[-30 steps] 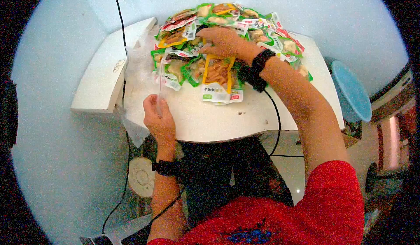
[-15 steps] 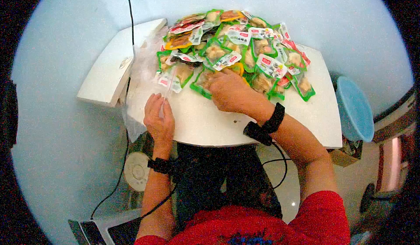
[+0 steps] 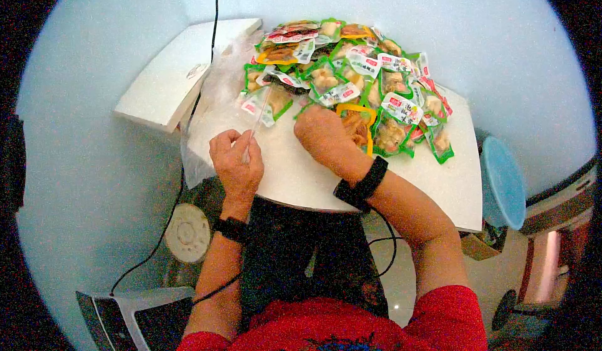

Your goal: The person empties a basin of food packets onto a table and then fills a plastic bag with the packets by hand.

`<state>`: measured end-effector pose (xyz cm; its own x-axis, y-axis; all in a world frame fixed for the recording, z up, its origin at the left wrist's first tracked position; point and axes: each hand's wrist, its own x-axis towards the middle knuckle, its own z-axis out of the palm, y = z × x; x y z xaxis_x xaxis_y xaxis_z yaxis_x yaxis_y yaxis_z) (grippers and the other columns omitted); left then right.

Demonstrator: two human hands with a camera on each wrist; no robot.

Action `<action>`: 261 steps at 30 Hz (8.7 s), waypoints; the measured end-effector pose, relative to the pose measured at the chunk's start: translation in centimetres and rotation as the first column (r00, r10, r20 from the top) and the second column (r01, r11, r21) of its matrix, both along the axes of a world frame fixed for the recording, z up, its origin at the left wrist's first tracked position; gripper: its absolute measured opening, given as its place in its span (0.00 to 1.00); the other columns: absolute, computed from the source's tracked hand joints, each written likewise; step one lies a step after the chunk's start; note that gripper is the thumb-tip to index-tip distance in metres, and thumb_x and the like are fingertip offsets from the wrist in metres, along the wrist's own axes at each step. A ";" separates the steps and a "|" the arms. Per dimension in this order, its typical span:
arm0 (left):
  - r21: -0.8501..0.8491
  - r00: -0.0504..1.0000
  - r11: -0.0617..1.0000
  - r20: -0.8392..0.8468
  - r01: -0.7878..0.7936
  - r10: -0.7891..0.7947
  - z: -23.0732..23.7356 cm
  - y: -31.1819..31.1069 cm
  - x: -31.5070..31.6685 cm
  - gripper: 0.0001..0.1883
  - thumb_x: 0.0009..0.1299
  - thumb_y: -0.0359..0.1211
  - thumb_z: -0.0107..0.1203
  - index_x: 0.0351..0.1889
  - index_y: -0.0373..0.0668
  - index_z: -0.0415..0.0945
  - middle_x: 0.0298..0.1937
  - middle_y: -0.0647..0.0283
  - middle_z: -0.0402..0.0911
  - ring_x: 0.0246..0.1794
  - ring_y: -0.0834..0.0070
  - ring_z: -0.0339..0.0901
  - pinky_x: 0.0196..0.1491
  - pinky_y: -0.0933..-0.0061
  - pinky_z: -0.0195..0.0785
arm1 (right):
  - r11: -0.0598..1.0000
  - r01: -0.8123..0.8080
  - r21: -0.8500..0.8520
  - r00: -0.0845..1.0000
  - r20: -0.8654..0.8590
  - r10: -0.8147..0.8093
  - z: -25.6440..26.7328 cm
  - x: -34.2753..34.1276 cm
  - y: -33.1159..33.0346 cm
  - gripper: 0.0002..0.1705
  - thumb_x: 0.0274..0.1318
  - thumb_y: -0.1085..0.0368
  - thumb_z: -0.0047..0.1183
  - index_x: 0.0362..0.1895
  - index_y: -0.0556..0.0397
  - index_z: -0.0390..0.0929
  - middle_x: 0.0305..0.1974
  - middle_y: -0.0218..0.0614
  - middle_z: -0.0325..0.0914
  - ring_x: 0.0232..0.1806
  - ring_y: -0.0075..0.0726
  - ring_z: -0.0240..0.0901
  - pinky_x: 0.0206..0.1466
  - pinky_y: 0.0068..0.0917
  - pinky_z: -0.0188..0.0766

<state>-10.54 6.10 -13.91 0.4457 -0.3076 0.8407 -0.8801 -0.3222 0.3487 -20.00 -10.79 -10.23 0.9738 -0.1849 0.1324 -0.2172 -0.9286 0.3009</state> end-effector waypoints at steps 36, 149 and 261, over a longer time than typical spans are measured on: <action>-0.050 0.982 0.989 -0.119 0.139 -0.144 -0.2 -1.2 -4.8 0.07 0.61 0.28 0.60 0.37 0.40 0.82 0.30 0.59 0.74 0.33 0.61 0.71 0.36 0.62 0.65 | 0.825 0.199 0.528 0.886 0.262 -0.382 -0.9 -10.1 8.0 0.27 0.46 0.45 0.62 0.28 0.60 0.75 0.27 0.49 0.77 0.31 0.52 0.77 0.32 0.45 0.73; -0.073 0.980 0.987 -0.130 0.144 -0.153 1.1 2.8 -9.7 0.07 0.60 0.25 0.62 0.36 0.39 0.81 0.29 0.57 0.77 0.30 0.60 0.75 0.34 0.64 0.69 | 0.684 -0.316 0.657 0.943 0.300 0.147 7.0 -9.5 -1.8 0.19 0.50 0.75 0.49 0.48 0.50 0.76 0.41 0.45 0.79 0.43 0.52 0.77 0.49 0.41 0.72; -0.041 0.938 0.953 -0.169 0.299 -0.301 0.8 2.6 -10.3 0.15 0.66 0.23 0.52 0.51 0.38 0.79 0.54 0.52 0.79 0.59 0.53 0.73 0.63 0.56 0.63 | -0.275 -0.471 0.838 0.788 0.260 -0.558 -5.9 -1.6 6.5 0.05 0.61 0.72 0.47 0.36 0.59 0.75 0.34 0.34 0.75 0.32 0.27 0.72 0.31 0.28 0.73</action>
<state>-20.88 8.69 -13.07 0.4723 -0.4376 0.7652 -0.8617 -0.0463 0.5054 -21.64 -4.25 -16.16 0.8024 -0.5958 0.0347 0.1471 0.1411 -0.9790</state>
